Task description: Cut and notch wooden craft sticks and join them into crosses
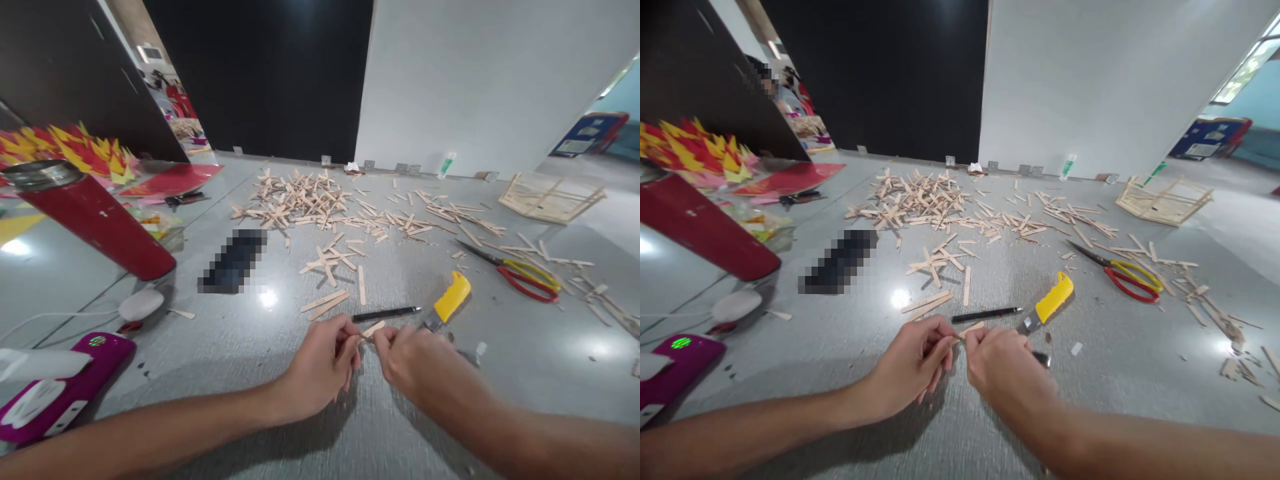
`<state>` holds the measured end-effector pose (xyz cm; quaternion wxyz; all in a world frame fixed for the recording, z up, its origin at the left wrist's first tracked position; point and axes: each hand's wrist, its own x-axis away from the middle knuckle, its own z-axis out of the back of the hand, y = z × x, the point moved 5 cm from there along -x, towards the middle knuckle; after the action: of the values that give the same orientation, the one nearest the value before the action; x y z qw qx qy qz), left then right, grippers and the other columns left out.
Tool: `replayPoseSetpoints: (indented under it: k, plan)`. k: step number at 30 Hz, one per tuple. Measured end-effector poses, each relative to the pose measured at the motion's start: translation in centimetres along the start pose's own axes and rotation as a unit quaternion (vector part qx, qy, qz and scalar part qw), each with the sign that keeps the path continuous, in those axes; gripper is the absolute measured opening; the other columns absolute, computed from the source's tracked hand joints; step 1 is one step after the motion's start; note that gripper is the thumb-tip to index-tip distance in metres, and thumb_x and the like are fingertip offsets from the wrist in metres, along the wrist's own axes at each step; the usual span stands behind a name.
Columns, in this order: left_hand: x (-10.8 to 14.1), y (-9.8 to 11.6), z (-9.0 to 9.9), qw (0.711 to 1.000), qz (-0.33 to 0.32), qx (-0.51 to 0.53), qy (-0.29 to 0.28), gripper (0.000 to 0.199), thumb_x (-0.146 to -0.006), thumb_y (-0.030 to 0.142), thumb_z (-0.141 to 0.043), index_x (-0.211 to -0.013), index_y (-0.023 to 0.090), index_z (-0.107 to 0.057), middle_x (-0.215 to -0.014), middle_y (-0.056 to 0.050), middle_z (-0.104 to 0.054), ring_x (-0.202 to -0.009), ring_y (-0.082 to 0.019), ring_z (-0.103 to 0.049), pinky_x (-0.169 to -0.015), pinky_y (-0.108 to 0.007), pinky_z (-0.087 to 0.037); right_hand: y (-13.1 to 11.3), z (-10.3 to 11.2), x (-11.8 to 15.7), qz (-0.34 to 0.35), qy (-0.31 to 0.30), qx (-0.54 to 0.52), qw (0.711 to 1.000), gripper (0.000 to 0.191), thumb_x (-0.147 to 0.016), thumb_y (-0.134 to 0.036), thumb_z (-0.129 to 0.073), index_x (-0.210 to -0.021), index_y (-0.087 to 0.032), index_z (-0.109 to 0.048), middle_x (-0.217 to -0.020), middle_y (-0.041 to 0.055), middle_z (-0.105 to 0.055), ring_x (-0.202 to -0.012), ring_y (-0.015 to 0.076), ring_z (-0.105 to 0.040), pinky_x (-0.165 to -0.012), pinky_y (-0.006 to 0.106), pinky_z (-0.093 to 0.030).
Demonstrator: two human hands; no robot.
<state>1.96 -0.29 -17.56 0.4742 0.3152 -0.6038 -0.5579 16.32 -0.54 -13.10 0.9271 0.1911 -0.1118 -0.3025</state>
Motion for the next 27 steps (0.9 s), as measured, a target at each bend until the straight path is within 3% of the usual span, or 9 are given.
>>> replayPoseSetpoints:
  k: [3,10,12,16,18,20,23,25,27]
  plan:
    - [0.0,0.0,0.0,1.0,-0.002,0.002,0.001,0.022,-0.104,0.031,-0.048,-0.085,0.02,-0.052,-0.065,0.005,-0.057,-0.037,-0.006,-0.046,-0.029,-0.013,-0.033,-0.1,-0.2,0.1,-0.021,0.003,-0.02,1.0,0.02,-0.091,0.003,-0.053,-0.093,-0.016,-0.06,-0.059,0.0041,-0.064,-0.042,0.0154,-0.051,-0.045,0.031,-0.012]
    - [0.2,0.4,0.2,1.0,-0.018,0.002,0.0,0.028,-0.104,0.043,-0.052,-0.09,0.019,-0.053,-0.074,0.001,-0.063,-0.04,-0.007,-0.05,-0.032,-0.015,-0.038,3.0,-2.1,-0.1,-0.009,0.001,-0.087,0.996,0.02,-0.096,-0.001,-0.049,-0.097,-0.017,-0.061,-0.069,0.0071,-0.071,-0.05,0.0181,-0.06,-0.051,0.034,-0.012]
    - [0.3,1.4,0.7,0.999,-0.033,0.012,0.001,0.036,-0.107,0.049,-0.047,-0.095,0.017,-0.058,-0.08,-0.002,-0.065,-0.044,-0.008,-0.053,-0.036,-0.017,-0.041,3.4,-1.5,0.3,-0.041,0.005,-0.114,0.993,0.024,-0.095,0.001,-0.047,-0.102,-0.016,-0.062,-0.075,0.0087,-0.074,-0.055,0.0202,-0.064,-0.051,0.034,-0.016]
    - [0.5,4.5,1.8,0.994,-0.073,0.073,0.027,0.052,-0.11,0.057,-0.037,-0.121,0.014,-0.062,-0.097,-0.008,-0.068,-0.054,-0.01,-0.058,-0.042,-0.021,-0.045,4.2,0.8,1.1,-0.099,0.025,-0.215,0.971,0.022,-0.102,-0.005,-0.045,-0.099,-0.02,-0.06,-0.074,0.0012,-0.072,-0.06,0.0162,-0.066,-0.054,0.029,-0.032]
    - [0.8,5.8,1.9,0.994,-0.087,0.047,0.039,0.053,-0.109,0.058,-0.042,-0.133,0.015,-0.06,-0.11,-0.011,-0.069,-0.061,-0.012,-0.062,-0.045,-0.021,-0.047,4.7,2.1,1.4,-0.152,0.043,-0.36,0.92,0.027,-0.11,-0.018,-0.04,-0.093,-0.022,-0.06,-0.074,-0.0005,-0.069,-0.064,0.0146,-0.063,-0.06,0.026,-0.04]
    - [1.1,6.8,1.3,0.995,-0.093,-0.005,0.023,0.049,-0.106,0.054,-0.054,-0.138,0.018,-0.059,-0.116,-0.011,-0.069,-0.068,-0.013,-0.067,-0.049,-0.021,-0.048,4.7,2.9,1.7,-0.204,0.043,-0.541,0.815,0.033,-0.112,-0.031,-0.038,-0.088,-0.022,-0.06,-0.073,-0.0015,-0.061,-0.065,0.0142,-0.055,-0.063,0.026,-0.042]
    - [1.5,7.3,-0.1,0.994,-0.094,-0.046,-0.028,0.027,-0.105,0.042,-0.058,-0.111,0.017,-0.066,-0.09,-0.003,-0.069,-0.062,-0.012,-0.065,-0.052,-0.02,-0.046,3.4,3.3,1.9,-0.215,0.013,-0.712,0.668,0.039,-0.11,-0.046,-0.042,-0.084,-0.022,-0.056,-0.068,-0.0051,-0.047,-0.06,0.012,-0.04,-0.056,0.024,-0.037]
    - [1.6,7.3,-0.5,0.994,-0.095,-0.053,-0.029,0.029,-0.108,0.039,-0.052,-0.089,0.018,-0.061,-0.068,0.004,-0.058,-0.053,-0.01,-0.055,-0.051,-0.021,-0.041,2.5,3.3,2.1,-0.215,0.0,-0.763,0.609,0.041,-0.108,-0.055,-0.045,-0.087,-0.022,-0.056,-0.068,-0.0063,-0.044,-0.059,0.0108,-0.036,-0.053,0.023,-0.034]
    - [1.6,7.5,-0.4,0.99,-0.12,-0.075,0.008,0.035,-0.11,0.038,-0.047,-0.083,0.019,-0.057,-0.063,0.006,-0.049,-0.052,-0.009,-0.046,-0.053,-0.022,-0.037,2.0,3.2,2.2,-0.227,-0.005,-0.793,0.565,0.041,-0.105,-0.061,-0.05,-0.095,-0.022,-0.058,-0.066,-0.0078,-0.042,-0.057,0.01,-0.034,-0.05,0.02,-0.031]
